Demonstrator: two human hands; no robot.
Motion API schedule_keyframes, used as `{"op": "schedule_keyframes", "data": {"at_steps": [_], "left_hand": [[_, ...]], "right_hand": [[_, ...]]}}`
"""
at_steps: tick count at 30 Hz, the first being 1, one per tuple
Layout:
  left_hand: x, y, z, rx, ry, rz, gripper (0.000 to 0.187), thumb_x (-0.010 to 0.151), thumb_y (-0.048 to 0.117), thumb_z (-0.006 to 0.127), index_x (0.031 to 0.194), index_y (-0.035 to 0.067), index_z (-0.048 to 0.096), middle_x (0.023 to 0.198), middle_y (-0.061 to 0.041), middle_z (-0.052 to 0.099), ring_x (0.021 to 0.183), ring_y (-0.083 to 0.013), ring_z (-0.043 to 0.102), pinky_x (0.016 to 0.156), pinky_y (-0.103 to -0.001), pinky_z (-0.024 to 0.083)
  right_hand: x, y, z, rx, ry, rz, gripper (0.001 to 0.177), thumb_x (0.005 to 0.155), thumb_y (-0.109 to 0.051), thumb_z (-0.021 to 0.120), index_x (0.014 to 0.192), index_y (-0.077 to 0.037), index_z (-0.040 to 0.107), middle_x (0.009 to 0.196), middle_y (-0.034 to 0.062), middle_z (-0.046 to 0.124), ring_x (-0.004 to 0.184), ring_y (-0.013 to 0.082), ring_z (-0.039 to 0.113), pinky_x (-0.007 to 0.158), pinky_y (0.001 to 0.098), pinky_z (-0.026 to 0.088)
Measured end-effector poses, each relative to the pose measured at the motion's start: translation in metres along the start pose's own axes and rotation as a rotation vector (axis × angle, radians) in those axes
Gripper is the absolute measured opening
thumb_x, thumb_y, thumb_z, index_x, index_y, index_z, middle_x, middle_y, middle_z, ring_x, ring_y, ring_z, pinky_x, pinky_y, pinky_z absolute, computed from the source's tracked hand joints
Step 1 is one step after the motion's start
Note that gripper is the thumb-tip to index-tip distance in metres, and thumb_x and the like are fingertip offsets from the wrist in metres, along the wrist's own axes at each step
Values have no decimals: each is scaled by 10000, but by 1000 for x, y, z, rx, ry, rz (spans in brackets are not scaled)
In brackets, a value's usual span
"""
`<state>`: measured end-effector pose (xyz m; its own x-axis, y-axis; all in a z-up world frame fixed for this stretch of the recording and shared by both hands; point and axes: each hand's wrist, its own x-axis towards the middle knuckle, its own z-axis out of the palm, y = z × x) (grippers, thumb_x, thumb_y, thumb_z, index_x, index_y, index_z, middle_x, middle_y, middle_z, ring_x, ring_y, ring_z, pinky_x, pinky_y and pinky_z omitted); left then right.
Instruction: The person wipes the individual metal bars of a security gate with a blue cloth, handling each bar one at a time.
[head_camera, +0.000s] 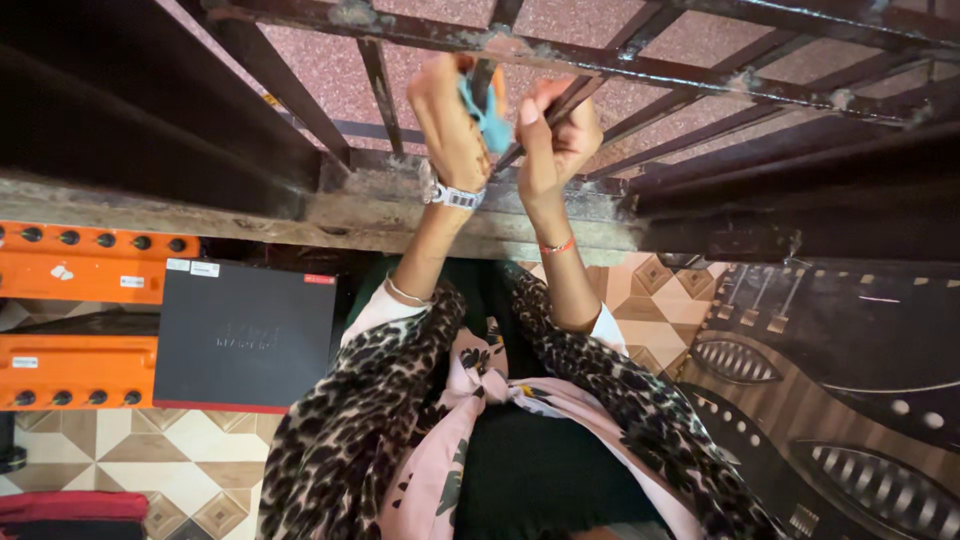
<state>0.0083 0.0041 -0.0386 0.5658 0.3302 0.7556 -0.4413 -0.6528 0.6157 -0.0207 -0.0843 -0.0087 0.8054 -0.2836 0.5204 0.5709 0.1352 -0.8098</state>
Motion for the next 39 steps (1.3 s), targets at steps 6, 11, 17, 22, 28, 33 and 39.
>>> {"op": "schedule_keyframes", "data": {"at_steps": [6,11,17,22,28,33,39], "left_hand": [[24,53,-35,-887,44,-275,544,1146,417,437,1488,-4,466,1463,-117,543,1362,-191,537,1204,-310,399],[-24,15,-38,-640,-131,-443,596,1078,345,630,1475,-60,448,1395,-167,603,1236,-218,618,1081,-355,497],[-14,-9,-27,-412,-250,-411,620,939,401,777,1356,-19,591,1083,-98,770,965,-202,780,856,-345,604],[55,48,-35,-121,25,45,733,923,318,776,1417,-44,373,1341,-274,524,1210,-450,547,1050,-511,414],[28,24,-10,-375,-106,-76,729,950,258,719,1470,-42,305,1325,-236,593,1184,-433,610,1057,-489,459],[-26,-31,-14,-458,-280,-113,445,1017,156,640,1363,-36,436,1133,-185,666,995,-369,690,933,-437,537],[-76,-68,-24,-522,-406,-339,307,922,121,668,1189,14,559,879,-148,661,790,-310,686,743,-387,541]], "right_hand": [[-2,2,0,-81,58,20,80,1029,-59,655,1019,-22,584,840,-9,590,689,55,489,596,206,360],[-2,-4,3,-113,54,22,112,1040,-73,659,1001,-38,560,870,-9,573,703,54,476,632,221,370],[-2,-3,4,-124,44,13,100,1043,-78,639,1002,-29,561,813,-19,566,682,43,484,620,215,364],[-1,4,-1,-102,40,-6,90,1038,-73,644,1013,-20,575,791,-31,559,664,35,471,605,209,355],[-1,3,-3,-112,6,-33,95,1056,-73,645,1036,-19,570,891,-8,595,720,45,495,645,222,386],[-1,-6,2,-90,11,22,102,1055,-59,654,1021,-25,564,837,-11,583,681,44,486,616,220,363],[-6,-11,7,-51,11,38,95,1043,-58,643,1018,-38,554,817,-14,561,653,50,481,586,223,363]]}}
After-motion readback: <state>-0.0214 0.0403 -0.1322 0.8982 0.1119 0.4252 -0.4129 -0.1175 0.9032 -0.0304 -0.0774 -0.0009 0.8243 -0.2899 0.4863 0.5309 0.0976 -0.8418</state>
